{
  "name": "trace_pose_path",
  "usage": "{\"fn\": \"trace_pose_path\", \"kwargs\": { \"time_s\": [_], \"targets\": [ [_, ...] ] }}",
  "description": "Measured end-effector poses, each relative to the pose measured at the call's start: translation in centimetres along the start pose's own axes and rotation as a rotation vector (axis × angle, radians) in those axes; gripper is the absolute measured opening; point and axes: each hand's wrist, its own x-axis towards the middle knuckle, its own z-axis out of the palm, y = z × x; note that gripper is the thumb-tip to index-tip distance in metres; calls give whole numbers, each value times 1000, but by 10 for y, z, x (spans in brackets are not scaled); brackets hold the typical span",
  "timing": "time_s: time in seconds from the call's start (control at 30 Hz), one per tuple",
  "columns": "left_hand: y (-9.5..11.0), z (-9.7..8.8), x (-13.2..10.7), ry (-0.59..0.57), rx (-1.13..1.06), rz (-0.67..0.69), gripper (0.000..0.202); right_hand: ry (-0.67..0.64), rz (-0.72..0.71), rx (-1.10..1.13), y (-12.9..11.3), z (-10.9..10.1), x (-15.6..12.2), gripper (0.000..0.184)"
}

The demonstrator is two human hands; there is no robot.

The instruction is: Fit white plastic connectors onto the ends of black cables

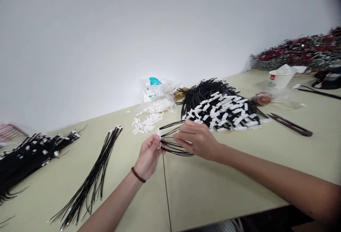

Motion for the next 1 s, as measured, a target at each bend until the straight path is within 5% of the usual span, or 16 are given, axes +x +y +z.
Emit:
{"fn": "trace_pose_path", "kwargs": {
  "time_s": [1.0],
  "targets": [
    [3,4,-4,-42,61,-34,26,-18,-99,-85,-4,2,0,24]
  ]
}}
